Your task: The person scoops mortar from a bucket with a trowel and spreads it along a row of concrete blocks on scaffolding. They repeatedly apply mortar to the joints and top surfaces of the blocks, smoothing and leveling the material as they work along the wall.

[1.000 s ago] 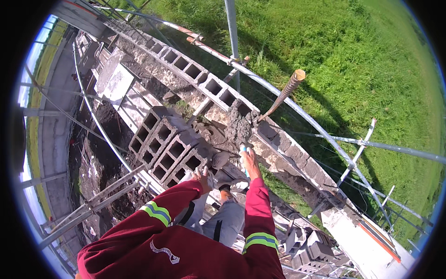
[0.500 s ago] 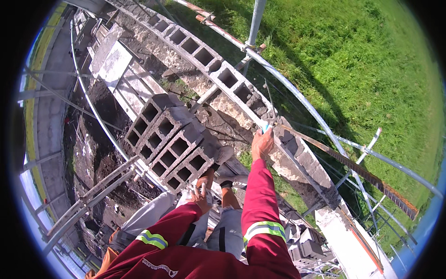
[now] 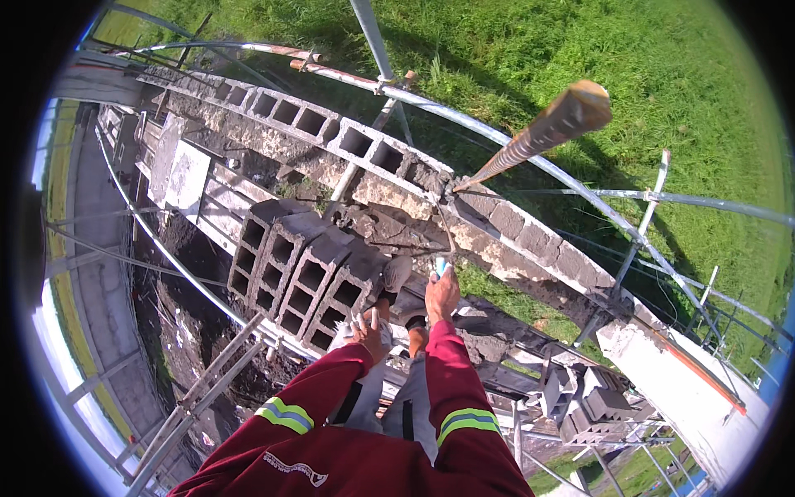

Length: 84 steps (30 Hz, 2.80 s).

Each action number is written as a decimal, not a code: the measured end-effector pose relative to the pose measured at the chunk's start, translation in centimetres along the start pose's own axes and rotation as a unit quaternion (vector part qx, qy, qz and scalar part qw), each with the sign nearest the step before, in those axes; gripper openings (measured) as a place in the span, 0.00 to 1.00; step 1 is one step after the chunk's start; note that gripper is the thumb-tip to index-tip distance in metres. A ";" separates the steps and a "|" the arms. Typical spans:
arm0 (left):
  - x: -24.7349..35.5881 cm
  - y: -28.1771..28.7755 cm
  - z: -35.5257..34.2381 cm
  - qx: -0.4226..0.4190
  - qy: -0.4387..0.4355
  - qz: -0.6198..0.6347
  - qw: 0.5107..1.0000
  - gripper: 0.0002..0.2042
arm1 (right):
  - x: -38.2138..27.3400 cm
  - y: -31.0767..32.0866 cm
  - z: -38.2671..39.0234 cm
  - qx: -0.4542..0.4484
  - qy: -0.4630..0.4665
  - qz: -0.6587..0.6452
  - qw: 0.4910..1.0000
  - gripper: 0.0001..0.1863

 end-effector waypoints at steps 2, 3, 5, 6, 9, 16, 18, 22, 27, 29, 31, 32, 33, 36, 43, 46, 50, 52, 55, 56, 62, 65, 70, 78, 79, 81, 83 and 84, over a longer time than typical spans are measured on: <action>1.7 0.4 -1.7 0.016 -0.039 -0.046 0.998 0.59 | 6.8 2.6 3.5 0.038 0.030 -0.012 0.999 0.22; 2.7 0.6 -2.7 0.011 -0.075 -0.099 0.992 0.62 | 10.5 3.4 5.2 0.033 0.021 -0.035 0.999 0.22; 4.4 0.9 -4.2 0.008 -0.152 -0.209 0.966 0.67 | 18.5 3.6 9.6 -0.006 -0.066 -0.082 0.994 0.20; 5.1 0.9 -4.8 -0.004 -0.185 -0.252 0.950 0.67 | 22.8 2.8 12.1 -0.019 -0.113 -0.111 0.987 0.18; 6.8 1.2 -6.1 0.028 -0.207 -0.306 0.929 0.66 | 33.0 -3.5 20.2 0.064 -0.344 -0.271 0.897 0.18; 10.1 1.9 -6.9 -0.035 -0.257 -0.373 0.891 0.62 | 35.8 -26.8 27.7 0.322 -0.605 -0.700 0.198 0.08; 10.9 1.3 -6.6 -0.033 -0.295 -0.428 0.854 0.59 | 34.0 -32.6 24.3 0.385 -0.617 -0.684 0.057 0.12; 13.1 0.3 -6.4 -0.040 -0.312 -0.444 0.839 0.59 | 32.6 -40.4 15.2 0.390 -0.623 -0.671 -0.096 0.10; 14.7 -0.9 -6.9 -0.002 -0.345 -0.511 0.787 0.58 | 35.9 -42.2 3.6 0.362 -0.551 -0.739 -0.135 0.08; 15.1 -1.0 -7.2 0.002 -0.327 -0.516 0.792 0.58 | 38.8 -41.5 2.1 0.398 -0.504 -0.759 -0.103 0.12; 15.4 -1.2 -7.5 0.003 -0.331 -0.521 0.787 0.58 | 41.5 -40.5 2.2 0.400 -0.418 -0.813 -0.067 0.12; 15.5 -1.2 -7.6 0.003 -0.331 -0.527 0.783 0.58 | 42.3 -40.0 2.8 0.390 -0.402 -0.826 -0.068 0.12; 15.6 -1.3 -7.6 0.003 -0.327 -0.538 0.777 0.58 | 42.9 -39.6 3.5 0.391 -0.382 -0.836 -0.040 0.09; 15.7 -1.3 -7.0 -0.012 -0.317 -0.523 0.792 0.58 | 42.6 -38.5 5.9 0.373 -0.379 -0.847 0.009 0.06; 13.9 -0.2 -6.1 -0.041 -0.300 -0.458 0.836 0.59 | 37.0 -32.0 14.9 0.327 -0.462 -0.816 0.119 0.09; 12.6 0.4 -6.4 -0.050 -0.304 -0.441 0.843 0.60 | 34.0 -25.3 21.5 0.305 -0.492 -0.789 0.206 0.09; 11.2 0.9 -7.4 -0.017 -0.283 -0.461 0.841 0.62 | 30.1 -14.4 29.5 0.274 -0.557 -0.699 0.354 0.11; 10.6 1.6 -7.8 0.004 -0.240 -0.434 0.868 0.63 | 28.5 -8.7 32.6 0.230 -0.536 -0.693 0.425 0.11; 10.5 1.7 -8.2 -0.047 -0.219 -0.385 0.895 0.63 | 27.0 -1.6 35.3 0.171 -0.468 -0.676 0.543 0.13; 10.4 1.7 -7.9 -0.017 -0.216 -0.391 0.895 0.62 | 26.6 0.6 35.9 0.133 -0.443 -0.679 0.570 0.13; 10.6 3.5 -4.5 -0.003 -0.126 -0.320 0.939 0.63 | 25.6 11.1 28.9 -0.089 -0.247 -0.515 0.816 0.09; 10.1 4.6 -3.2 0.001 -0.098 -0.264 0.960 0.63 | 21.6 14.6 21.3 -0.211 -0.166 -0.399 0.877 0.07; 8.0 3.2 -2.5 0.108 -0.035 -0.178 0.977 0.48 | 9.9 14.6 7.9 -0.370 -0.096 -0.380 0.842 0.07; -1.4 -0.4 0.3 0.028 -0.055 0.066 0.996 0.63 | -4.7 6.1 -10.9 -0.099 0.193 -0.114 0.969 0.24; -2.4 -0.9 0.6 0.013 -0.044 0.089 0.995 0.63 | -6.0 5.3 -12.4 -0.004 0.229 0.008 0.973 0.29; -4.3 -2.3 1.1 -0.017 -0.025 0.113 0.993 0.64 | -7.8 4.3 -14.9 -0.034 0.215 0.103 0.971 0.25; -5.6 -3.6 1.4 -0.010 -0.016 0.123 0.992 0.64 | -9.1 3.5 -15.5 0.031 0.266 0.157 0.951 0.23; -6.1 -4.2 1.7 -0.004 -0.014 0.123 0.992 0.64 | -9.5 3.2 -15.3 0.073 0.294 0.174 0.937 0.23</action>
Point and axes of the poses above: each hand's wrist, its own z-axis away from the middle knuckle, its own y-axis out of the back of the hand, x = y × z, the point moved 1 cm from there along -z, towards the middle knuckle, and after that the axes turned 8 degrees about z, right-handed, at the moved point
